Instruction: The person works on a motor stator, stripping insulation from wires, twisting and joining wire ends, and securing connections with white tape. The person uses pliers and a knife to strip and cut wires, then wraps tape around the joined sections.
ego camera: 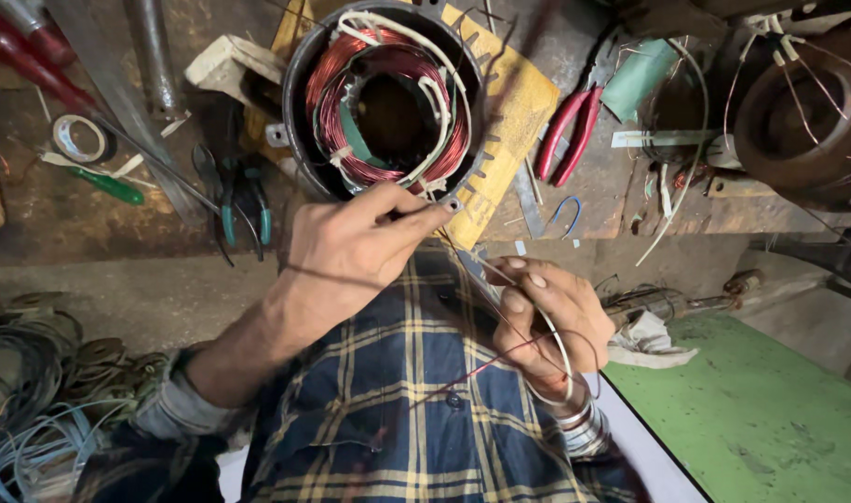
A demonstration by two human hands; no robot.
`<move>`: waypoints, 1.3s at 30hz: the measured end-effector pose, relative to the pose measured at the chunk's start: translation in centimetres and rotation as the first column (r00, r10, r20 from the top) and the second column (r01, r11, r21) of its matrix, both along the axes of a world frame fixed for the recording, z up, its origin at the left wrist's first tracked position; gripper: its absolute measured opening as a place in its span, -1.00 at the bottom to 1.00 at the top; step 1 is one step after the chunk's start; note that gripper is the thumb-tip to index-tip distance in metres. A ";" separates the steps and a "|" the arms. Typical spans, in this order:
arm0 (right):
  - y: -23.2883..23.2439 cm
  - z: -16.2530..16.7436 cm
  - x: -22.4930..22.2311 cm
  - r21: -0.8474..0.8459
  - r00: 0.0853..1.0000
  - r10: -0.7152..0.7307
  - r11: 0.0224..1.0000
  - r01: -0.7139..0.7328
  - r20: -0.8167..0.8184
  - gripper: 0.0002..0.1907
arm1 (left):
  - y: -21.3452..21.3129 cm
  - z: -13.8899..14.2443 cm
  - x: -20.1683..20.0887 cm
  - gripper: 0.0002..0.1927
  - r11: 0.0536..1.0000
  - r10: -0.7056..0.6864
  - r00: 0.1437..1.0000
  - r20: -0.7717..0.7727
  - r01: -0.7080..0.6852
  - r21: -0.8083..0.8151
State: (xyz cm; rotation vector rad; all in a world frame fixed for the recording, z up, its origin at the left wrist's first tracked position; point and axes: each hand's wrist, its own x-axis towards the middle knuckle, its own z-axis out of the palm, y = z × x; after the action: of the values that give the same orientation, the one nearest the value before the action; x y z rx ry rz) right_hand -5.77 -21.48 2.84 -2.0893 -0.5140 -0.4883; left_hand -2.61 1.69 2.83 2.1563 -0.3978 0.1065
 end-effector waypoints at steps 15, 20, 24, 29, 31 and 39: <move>-0.2 -2.3 1.1 0.167 0.900 0.261 0.962 -0.214 -0.350 -0.79 | 0.0 -0.7 -0.1 -0.73 0.998 -0.030 0.997 0.069 0.026 0.051; 0.7 -4.1 1.8 0.350 0.882 0.335 0.912 -0.214 -0.332 -0.83 | 0.1 -0.5 0.1 -0.74 0.999 -0.014 0.995 0.099 0.010 0.035; 1.0 -5.0 2.5 0.331 0.910 0.366 0.898 -0.290 -0.196 -0.76 | 0.1 -0.4 0.1 -0.75 1.000 -0.016 0.995 0.101 0.014 0.016; 1.6 -4.1 1.8 0.280 0.961 0.258 0.934 -0.222 -0.098 -0.85 | 0.0 -0.4 0.3 -0.75 1.000 -0.004 0.993 0.117 0.006 -0.011; 1.5 -3.1 1.3 0.340 0.955 0.235 0.926 -0.164 -0.182 -0.84 | -0.2 -0.3 0.4 -0.76 1.000 -0.012 0.995 0.100 0.014 -0.018; -1.3 0.9 0.4 0.458 0.918 0.229 0.887 -0.061 -0.323 -0.88 | -0.9 1.1 0.9 -0.82 1.000 0.022 0.998 0.054 -0.022 -0.014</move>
State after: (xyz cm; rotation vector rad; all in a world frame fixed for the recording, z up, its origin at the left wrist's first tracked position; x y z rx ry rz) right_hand -5.35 -22.81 3.74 -1.6323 -0.3007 -0.0960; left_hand -1.75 0.80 3.97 2.1483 -0.4034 0.1796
